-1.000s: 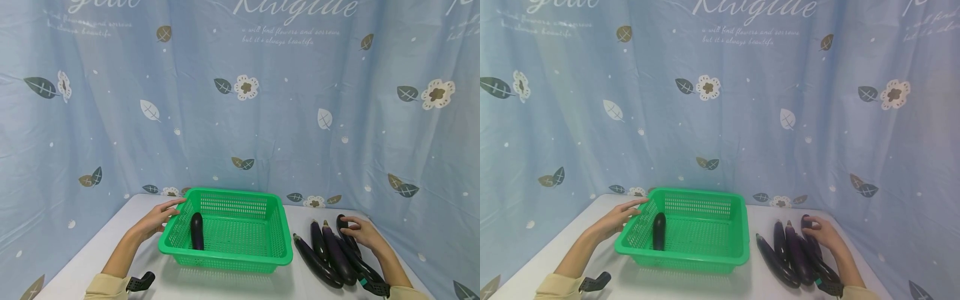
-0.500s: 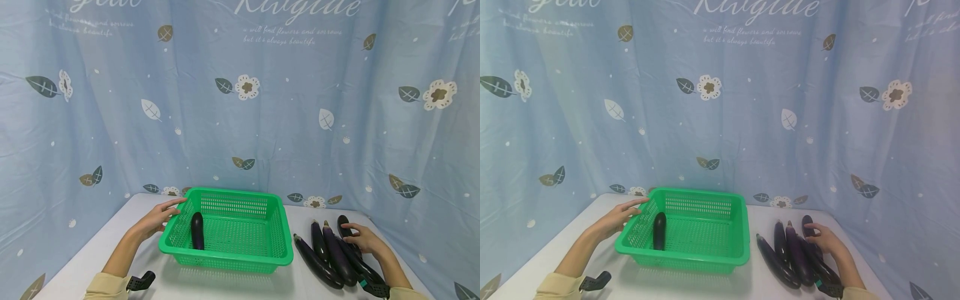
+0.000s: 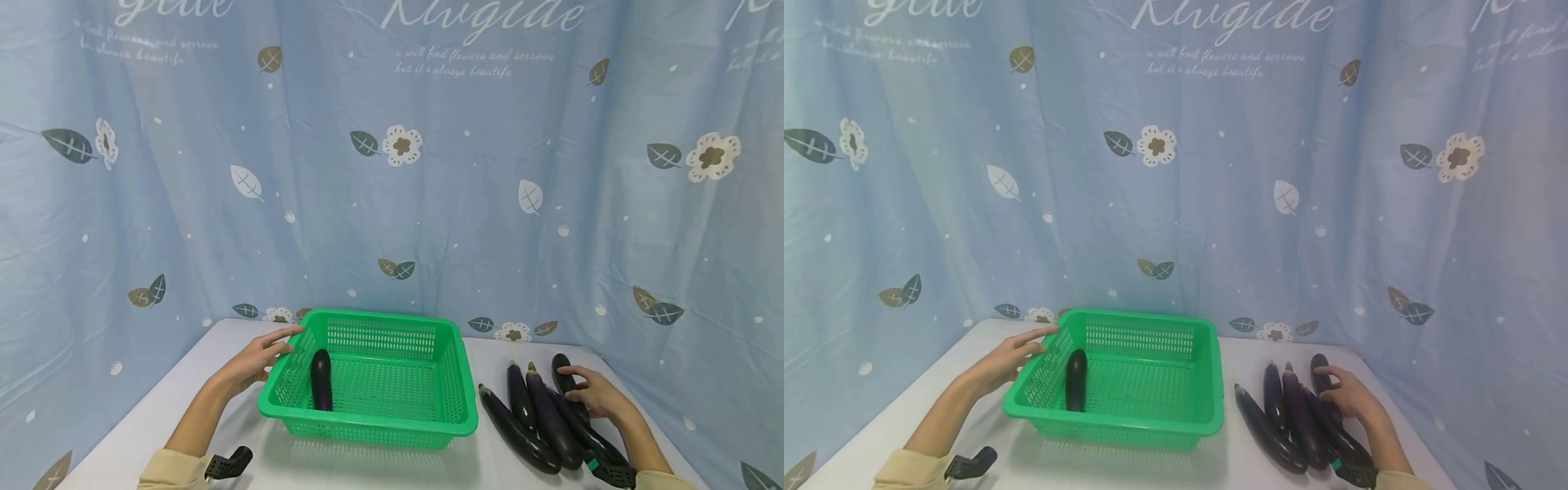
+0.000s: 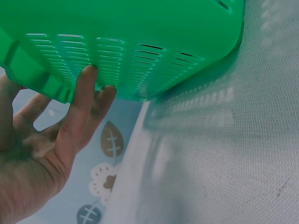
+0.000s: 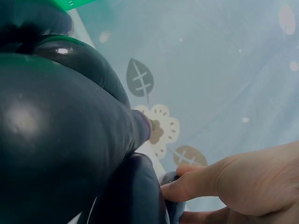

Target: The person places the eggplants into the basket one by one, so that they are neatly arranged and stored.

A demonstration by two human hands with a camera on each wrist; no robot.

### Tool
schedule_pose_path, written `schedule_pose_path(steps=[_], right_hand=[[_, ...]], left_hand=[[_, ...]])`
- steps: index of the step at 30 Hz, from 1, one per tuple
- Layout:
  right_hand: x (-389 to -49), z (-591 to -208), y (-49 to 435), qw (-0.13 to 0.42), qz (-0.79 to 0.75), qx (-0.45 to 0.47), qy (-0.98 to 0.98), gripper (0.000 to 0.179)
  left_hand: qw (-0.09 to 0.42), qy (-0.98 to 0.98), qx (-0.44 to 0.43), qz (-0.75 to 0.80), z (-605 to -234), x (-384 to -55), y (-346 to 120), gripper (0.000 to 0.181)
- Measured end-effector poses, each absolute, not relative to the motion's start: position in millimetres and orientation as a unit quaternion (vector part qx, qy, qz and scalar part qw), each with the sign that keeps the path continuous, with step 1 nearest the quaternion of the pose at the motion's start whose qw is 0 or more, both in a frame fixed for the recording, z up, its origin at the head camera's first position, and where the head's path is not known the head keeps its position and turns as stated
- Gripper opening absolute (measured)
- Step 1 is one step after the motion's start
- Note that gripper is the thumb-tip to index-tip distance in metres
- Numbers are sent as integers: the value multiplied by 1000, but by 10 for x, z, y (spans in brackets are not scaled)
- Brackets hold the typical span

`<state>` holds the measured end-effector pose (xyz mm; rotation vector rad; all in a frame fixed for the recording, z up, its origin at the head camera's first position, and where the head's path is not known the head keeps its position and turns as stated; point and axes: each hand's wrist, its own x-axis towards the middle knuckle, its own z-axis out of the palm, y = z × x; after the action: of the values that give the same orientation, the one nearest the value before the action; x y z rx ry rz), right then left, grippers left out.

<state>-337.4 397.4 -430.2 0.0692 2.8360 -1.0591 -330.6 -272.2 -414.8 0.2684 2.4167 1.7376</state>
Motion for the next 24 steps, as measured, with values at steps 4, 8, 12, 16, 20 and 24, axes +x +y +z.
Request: schedule_pose_path(steps=[4, 8, 12, 16, 20, 24], right_hand=[[-3371, -4287, 3962, 58, -352, 27, 934, 56], [-3362, -4277, 3953, 58, -352, 29, 934, 56], [-3348, -4273, 3955, 55, -352, 25, 934, 56], [-3344, -4270, 3957, 52, -353, 24, 934, 56], [-3347, -4266, 3959, 49, -350, 27, 935, 56], [-3345, -4267, 3975, 54, -353, 29, 934, 57]], left_hand=[[75, 805, 80, 583, -4156, -3319, -2717, 55], [72, 798, 70, 595, -4162, -3325, -2710, 55], [68, 799, 72, 593, -4166, -3321, -2706, 56], [67, 802, 69, 590, -4164, -3311, -2700, 55], [69, 801, 70, 591, -4154, -3300, -2692, 55], [70, 802, 70, 590, -4152, -3306, -2698, 55]])
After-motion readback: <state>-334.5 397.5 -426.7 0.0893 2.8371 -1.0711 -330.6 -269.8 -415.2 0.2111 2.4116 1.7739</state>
